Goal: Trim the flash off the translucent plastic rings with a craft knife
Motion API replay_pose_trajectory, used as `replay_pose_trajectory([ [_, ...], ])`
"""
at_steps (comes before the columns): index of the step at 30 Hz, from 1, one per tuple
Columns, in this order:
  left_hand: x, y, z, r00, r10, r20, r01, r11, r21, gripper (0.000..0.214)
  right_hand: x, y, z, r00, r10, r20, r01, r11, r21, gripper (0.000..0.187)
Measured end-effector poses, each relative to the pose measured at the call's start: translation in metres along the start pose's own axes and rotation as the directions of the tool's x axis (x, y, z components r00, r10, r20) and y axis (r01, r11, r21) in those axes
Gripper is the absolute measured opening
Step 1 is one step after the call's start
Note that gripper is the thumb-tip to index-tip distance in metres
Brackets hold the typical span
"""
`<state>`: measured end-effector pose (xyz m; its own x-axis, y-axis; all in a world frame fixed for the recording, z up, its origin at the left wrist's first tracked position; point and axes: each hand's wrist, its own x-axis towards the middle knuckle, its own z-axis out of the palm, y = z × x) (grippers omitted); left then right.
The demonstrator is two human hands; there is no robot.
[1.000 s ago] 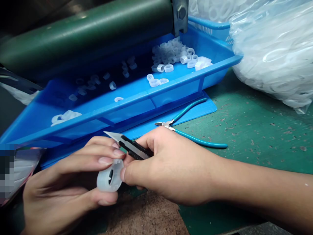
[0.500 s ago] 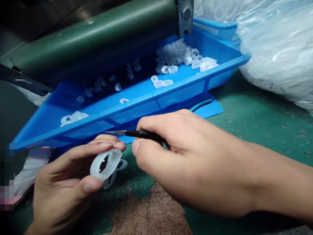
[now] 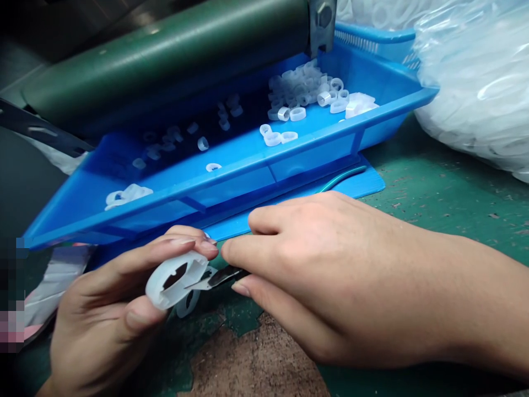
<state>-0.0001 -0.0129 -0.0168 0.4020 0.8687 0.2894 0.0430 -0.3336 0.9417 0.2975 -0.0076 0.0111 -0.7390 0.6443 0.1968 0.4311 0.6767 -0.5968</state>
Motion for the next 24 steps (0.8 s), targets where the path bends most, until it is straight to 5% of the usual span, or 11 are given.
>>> replay_pose_trajectory([
  [24,0.0055,0.0001,-0.003,0.993,0.075,0.093,-0.083,0.993,0.08,0.041,0.0006,0.0004,-0.0004,0.999,0.018,0.039,-0.016,0.999,-0.04,0.033],
])
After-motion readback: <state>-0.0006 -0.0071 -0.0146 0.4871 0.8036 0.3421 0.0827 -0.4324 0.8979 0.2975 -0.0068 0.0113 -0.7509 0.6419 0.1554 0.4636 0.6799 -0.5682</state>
